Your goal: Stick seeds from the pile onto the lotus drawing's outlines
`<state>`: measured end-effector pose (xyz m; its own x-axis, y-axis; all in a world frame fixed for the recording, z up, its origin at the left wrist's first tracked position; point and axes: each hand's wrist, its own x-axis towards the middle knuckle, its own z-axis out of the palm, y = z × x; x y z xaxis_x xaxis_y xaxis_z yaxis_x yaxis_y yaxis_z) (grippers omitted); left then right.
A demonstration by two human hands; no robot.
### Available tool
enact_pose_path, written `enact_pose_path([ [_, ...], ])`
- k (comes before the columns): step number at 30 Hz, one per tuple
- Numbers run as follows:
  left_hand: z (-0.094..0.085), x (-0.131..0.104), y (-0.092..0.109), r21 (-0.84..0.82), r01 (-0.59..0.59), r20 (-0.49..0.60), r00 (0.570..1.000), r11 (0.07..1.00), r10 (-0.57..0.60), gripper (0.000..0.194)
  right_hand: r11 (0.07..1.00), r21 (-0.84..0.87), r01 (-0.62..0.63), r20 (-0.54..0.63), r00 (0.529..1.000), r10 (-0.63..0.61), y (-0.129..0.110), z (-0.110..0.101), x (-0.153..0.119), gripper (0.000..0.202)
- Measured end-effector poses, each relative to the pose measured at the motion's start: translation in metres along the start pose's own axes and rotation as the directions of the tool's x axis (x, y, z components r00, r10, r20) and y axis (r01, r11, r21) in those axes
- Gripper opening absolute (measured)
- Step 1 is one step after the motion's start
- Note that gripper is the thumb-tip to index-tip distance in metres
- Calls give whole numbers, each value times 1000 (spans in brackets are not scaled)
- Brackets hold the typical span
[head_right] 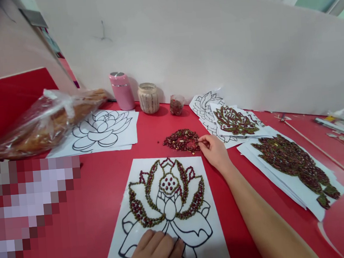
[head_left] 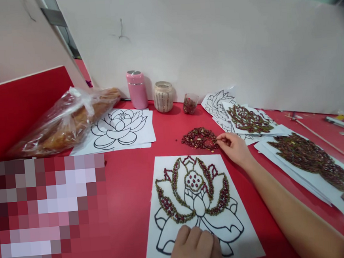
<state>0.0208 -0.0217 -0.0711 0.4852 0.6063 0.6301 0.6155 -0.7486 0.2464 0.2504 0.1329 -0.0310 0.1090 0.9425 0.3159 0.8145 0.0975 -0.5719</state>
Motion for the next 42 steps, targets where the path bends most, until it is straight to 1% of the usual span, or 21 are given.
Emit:
enact_pose_path([
  [2, 1, -1, 0, -21, 32, 0, 999, 999, -32, 26, 996, -88, 8, 18, 1000, -7, -4, 1, 4, 16],
  [4, 1, -1, 0, -29, 34, -2, 999, 999, -34, 27, 987, -163, 6, 38, 999, 0, -8, 2, 8, 16],
  [8, 1, 4, 1, -43, 43, -40, 998, 998, -44, 28, 961, -276, -27, 64, 997, 46, -17, 4, 14, 15],
  [10, 2, 9, 2, -59, 60, -124, 990, 996, -67, 31, 948, -316, -47, 71, 995, 73, -20, 6, 16, 16],
  [12, 3, 13, 5, -69, 65, -227, 971, 995, -79, 37, 938, -341, -58, 74, 993, 88, -22, 8, 16, 15],
  [14, 2, 16, 7, -56, 66, -269, 960, 996, -78, 42, 935, -350, -60, 69, 994, 89, -23, 10, 15, 14],
  [15, 0, 17, 7, -41, 53, -252, 966, 998, -61, 44, 935, -349, -59, 63, 994, 86, -24, 11, 14, 13],
  [17, -5, 19, 7, -12, -1, -164, 986, 1000, -1, 44, 940, -335, -60, 39, 996, 78, -24, 13, 12, 13],
  [20, -12, 18, 5, -5, -60, -53, 997, 998, 60, 34, 958, -279, -62, -14, 998, 60, -25, 10, 9, 16],
  [23, -14, 17, 3, -10, -58, -29, 998, 998, 58, 27, 984, -174, -25, -50, 999, 16, -28, 2, 4, 17],
  [25, -14, 17, 4, -21, -52, -25, 998, 998, 51, 24, 996, -87, 19, -39, 999, -22, -34, -6, -3, 19],
  [29, -14, 17, 4, -39, -51, -38, 998, 998, 50, 26, 994, 89, 69, 31, 997, -72, -48, -14, -29, 21],
  [31, -14, 17, 4, -38, -59, -41, 998, 998, 57, 24, 973, 224, 63, 104, 991, -88, -53, -15, -44, 21],
  [33, -14, 16, 4, -35, -60, -29, 998, 998, 59, 21, 945, 325, 33, 208, 973, -105, -57, -15, -55, 19],
  [35, -14, 15, 4, -35, -58, -20, 998, 998, 57, 17, 938, 345, 17, 304, 944, -129, -61, -16, -62, 16],
  [38, -11, 14, 5, -38, -53, -27, 998, 998, 52, 15, 952, 301, 50, 397, 901, -173, -68, -20, -67, 13],
  [42, -5, 13, 7, -56, -30, -132, 991, 998, 22, 19, 965, 250, 82, 466, 863, -194, -76, -24, -71, 11],
])
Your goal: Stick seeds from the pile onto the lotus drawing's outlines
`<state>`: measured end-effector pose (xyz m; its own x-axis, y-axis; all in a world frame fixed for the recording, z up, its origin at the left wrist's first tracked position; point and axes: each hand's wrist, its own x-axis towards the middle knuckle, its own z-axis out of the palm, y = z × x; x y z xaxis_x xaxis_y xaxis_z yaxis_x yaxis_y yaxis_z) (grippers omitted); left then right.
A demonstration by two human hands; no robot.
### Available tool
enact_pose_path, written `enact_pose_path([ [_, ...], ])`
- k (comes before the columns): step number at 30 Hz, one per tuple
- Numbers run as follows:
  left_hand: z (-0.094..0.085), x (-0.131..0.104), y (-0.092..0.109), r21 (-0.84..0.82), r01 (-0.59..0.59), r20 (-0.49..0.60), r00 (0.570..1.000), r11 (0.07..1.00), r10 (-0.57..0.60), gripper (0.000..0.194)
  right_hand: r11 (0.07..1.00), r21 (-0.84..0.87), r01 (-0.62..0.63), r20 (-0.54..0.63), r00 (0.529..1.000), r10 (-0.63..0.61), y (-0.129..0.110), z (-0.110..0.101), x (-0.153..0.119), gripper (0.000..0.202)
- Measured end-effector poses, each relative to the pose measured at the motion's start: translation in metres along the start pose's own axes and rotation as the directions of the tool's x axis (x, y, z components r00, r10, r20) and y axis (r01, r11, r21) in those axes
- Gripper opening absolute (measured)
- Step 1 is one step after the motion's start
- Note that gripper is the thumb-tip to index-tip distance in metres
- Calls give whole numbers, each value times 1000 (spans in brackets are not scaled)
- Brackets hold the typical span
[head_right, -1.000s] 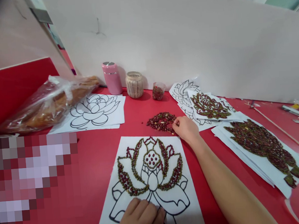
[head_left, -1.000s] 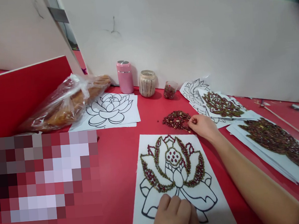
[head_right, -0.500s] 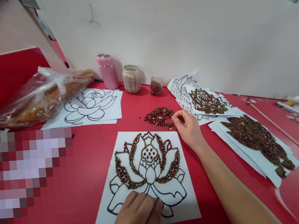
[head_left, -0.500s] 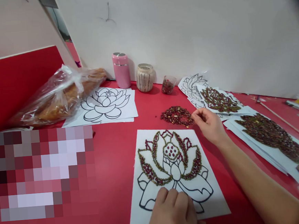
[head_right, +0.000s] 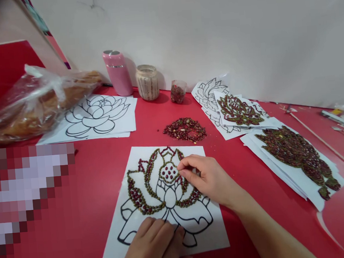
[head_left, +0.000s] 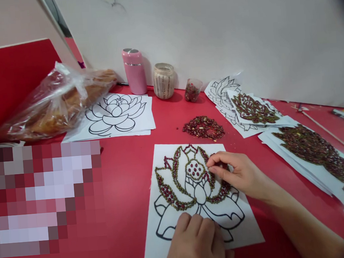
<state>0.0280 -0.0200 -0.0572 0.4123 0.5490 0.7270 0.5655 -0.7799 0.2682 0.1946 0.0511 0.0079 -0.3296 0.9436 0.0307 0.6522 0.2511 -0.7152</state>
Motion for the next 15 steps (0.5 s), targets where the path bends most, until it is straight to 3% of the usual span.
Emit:
enact_pose_path([
  [2, 1, 0, 0, -4, 8, -21, 1000, 1000, -9, 18, 999, 8, -35, 12, 999, 35, -1, 1, -1, 10],
  [8, -7, 3, 0, -6, -14, 103, 995, 1000, 14, 13, 983, 88, -158, 40, 987, 156, 3, 3, -1, 14],
  [11, -8, 2, 0, -12, -3, 101, 995, 1000, 4, 13, 996, 55, -69, 88, 994, 64, 2, 1, -1, 14],
  [15, -8, 0, 0, -24, -9, 112, 994, 1000, 11, 11, 988, -123, 99, 146, 986, -81, -6, -1, -2, 14],
])
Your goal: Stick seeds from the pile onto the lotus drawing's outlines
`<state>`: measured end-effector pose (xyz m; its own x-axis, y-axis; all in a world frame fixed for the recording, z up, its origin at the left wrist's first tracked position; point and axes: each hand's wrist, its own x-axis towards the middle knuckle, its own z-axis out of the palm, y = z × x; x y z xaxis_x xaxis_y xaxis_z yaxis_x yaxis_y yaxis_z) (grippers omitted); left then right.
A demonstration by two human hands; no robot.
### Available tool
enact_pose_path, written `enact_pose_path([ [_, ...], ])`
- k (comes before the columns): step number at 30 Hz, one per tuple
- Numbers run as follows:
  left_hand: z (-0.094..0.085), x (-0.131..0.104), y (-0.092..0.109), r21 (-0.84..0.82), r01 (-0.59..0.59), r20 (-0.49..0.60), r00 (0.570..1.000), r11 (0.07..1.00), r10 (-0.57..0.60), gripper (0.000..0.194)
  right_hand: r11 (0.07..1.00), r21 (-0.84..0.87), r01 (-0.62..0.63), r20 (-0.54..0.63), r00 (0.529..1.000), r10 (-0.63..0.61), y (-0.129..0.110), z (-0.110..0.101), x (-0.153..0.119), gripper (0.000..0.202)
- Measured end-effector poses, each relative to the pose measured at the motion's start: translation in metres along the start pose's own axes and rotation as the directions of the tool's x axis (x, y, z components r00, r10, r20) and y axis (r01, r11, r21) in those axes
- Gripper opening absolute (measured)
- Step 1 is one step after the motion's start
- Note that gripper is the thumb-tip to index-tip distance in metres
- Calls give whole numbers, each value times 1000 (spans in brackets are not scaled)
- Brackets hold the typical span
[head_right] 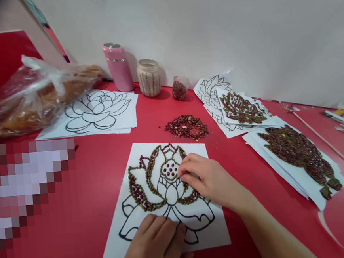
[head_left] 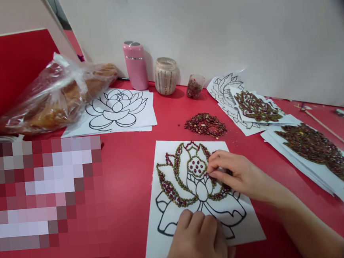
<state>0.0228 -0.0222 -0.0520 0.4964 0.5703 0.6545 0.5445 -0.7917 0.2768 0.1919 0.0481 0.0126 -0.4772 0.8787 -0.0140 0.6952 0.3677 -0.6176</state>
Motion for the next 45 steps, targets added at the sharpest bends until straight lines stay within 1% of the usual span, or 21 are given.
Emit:
enact_pose_path([
  [4, 0, 0, 0, 0, 16, 8, 1000, 1000, -16, 10, 980, -192, 55, 46, 998, -47, -8, 1, -1, 18],
  [7, 0, 1, 0, 8, 10, 8, 1000, 1000, -10, 11, 955, -285, 82, 63, 996, -66, -12, 3, -2, 20],
  [11, 0, 0, 0, 14, 9, 7, 1000, 1000, -9, 11, 927, -363, 96, 71, 995, -75, -12, 6, -3, 23],
  [16, 0, -1, 1, 24, 5, 13, 1000, 1000, -5, 11, 905, -415, 97, 83, 994, -68, -11, 9, -3, 18],
  [20, 1, -1, 2, 25, 6, -5, 1000, 1000, -6, 10, 927, -365, 81, 84, 995, -54, -11, 8, -2, 19],
  [24, 2, 1, 1, 27, 6, -15, 1000, 1000, -5, 12, 975, -211, 64, 112, 993, -41, -8, 1, -1, 18],
  [26, 2, 1, 1, 38, 4, -20, 1000, 999, -3, 14, 988, -152, 34, 91, 996, -20, -5, -3, -2, 19],
  [29, 2, 1, 0, 48, -3, -36, 999, 999, 5, 17, 994, -109, -25, 37, 999, 29, -3, -6, -3, 19],
  [34, 3, -1, -1, 38, -8, -21, 1000, 999, 8, 13, 992, -85, -90, -14, 996, 89, -3, -2, -1, 13],
  [38, 4, -2, -1, 44, -6, -32, 999, 999, 8, 14, 989, -98, -110, -68, 992, 103, -5, 2, 2, 7],
  [41, 4, -3, -1, 51, -10, -28, 1000, 999, 11, 14, 985, -125, -118, -64, 992, 111, -9, 3, 2, 5],
  [45, 3, -5, -1, 51, -16, -13, 1000, 999, 16, 14, 987, -136, -88, -51, 995, 82, -13, 1, 1, 5],
])
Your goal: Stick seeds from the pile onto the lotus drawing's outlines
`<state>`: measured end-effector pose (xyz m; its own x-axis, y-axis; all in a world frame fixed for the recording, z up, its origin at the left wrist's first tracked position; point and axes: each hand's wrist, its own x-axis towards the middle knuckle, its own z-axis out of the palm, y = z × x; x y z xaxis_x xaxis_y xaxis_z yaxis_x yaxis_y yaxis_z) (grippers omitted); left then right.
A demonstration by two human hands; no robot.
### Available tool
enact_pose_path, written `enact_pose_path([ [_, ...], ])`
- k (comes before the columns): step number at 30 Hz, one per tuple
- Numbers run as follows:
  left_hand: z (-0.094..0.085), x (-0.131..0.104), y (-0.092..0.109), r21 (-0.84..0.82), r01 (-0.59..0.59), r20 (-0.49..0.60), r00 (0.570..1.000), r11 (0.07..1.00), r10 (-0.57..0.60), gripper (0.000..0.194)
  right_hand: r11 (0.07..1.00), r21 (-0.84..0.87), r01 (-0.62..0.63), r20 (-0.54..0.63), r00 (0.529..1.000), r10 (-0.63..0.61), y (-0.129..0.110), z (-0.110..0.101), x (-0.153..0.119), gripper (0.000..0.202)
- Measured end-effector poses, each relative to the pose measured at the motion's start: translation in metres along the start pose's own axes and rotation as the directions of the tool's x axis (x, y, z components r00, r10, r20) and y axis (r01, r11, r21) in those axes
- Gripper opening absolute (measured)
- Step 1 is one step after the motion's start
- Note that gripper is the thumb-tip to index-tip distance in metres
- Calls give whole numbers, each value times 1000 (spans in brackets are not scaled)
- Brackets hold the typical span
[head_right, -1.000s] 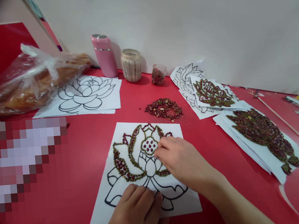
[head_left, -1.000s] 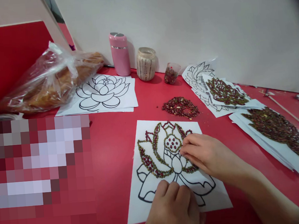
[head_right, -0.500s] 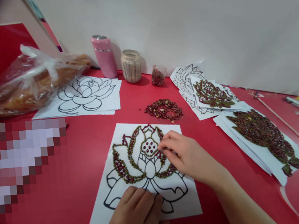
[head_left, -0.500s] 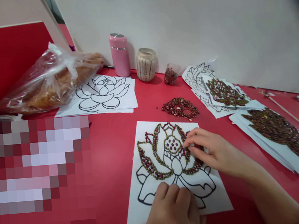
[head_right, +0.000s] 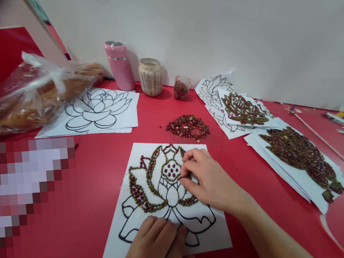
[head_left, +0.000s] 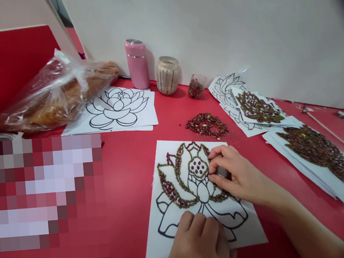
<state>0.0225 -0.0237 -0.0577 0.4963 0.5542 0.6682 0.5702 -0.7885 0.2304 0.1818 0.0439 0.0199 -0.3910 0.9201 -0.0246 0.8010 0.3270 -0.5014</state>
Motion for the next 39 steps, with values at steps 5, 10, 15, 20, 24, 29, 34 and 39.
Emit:
enact_pose_path([
  [5, 1, 1, 1, -2, 10, -2, 1000, 1000, -10, 15, 1000, 7, 1, 36, 999, -1, -2, -1, 1, 9],
  [10, 1, 1, 0, -13, 11, -2, 1000, 1000, -11, 15, 1000, 26, -2, 42, 999, 1, -5, 1, 1, 8],
  [15, -1, 0, -1, -21, 16, 23, 1000, 1000, -16, 12, 998, 64, -7, 17, 1000, 6, 0, -2, 1, 9],
  [20, 3, 3, 1, -15, 32, -58, 998, 999, -33, 15, 994, 103, -47, -4, 999, 48, 4, -6, 0, 10],
  [24, 2, 3, 0, -7, 21, -50, 998, 1000, -22, 14, 998, 68, 3, 2, 1000, -3, -1, -3, -1, 10],
  [29, 0, 3, -1, 0, -2, -12, 1000, 1000, 2, 14, 1000, -7, 28, -7, 1000, -28, -2, 5, 0, 11],
  [34, 1, 2, 0, -1, 5, -21, 1000, 1000, -5, 13, 999, -24, 29, -13, 999, -29, 0, 8, 0, 12],
  [39, 0, 3, 0, 8, -4, 4, 1000, 1000, 4, 9, 999, -29, 38, -34, 999, -39, 1, 10, 0, 12],
])
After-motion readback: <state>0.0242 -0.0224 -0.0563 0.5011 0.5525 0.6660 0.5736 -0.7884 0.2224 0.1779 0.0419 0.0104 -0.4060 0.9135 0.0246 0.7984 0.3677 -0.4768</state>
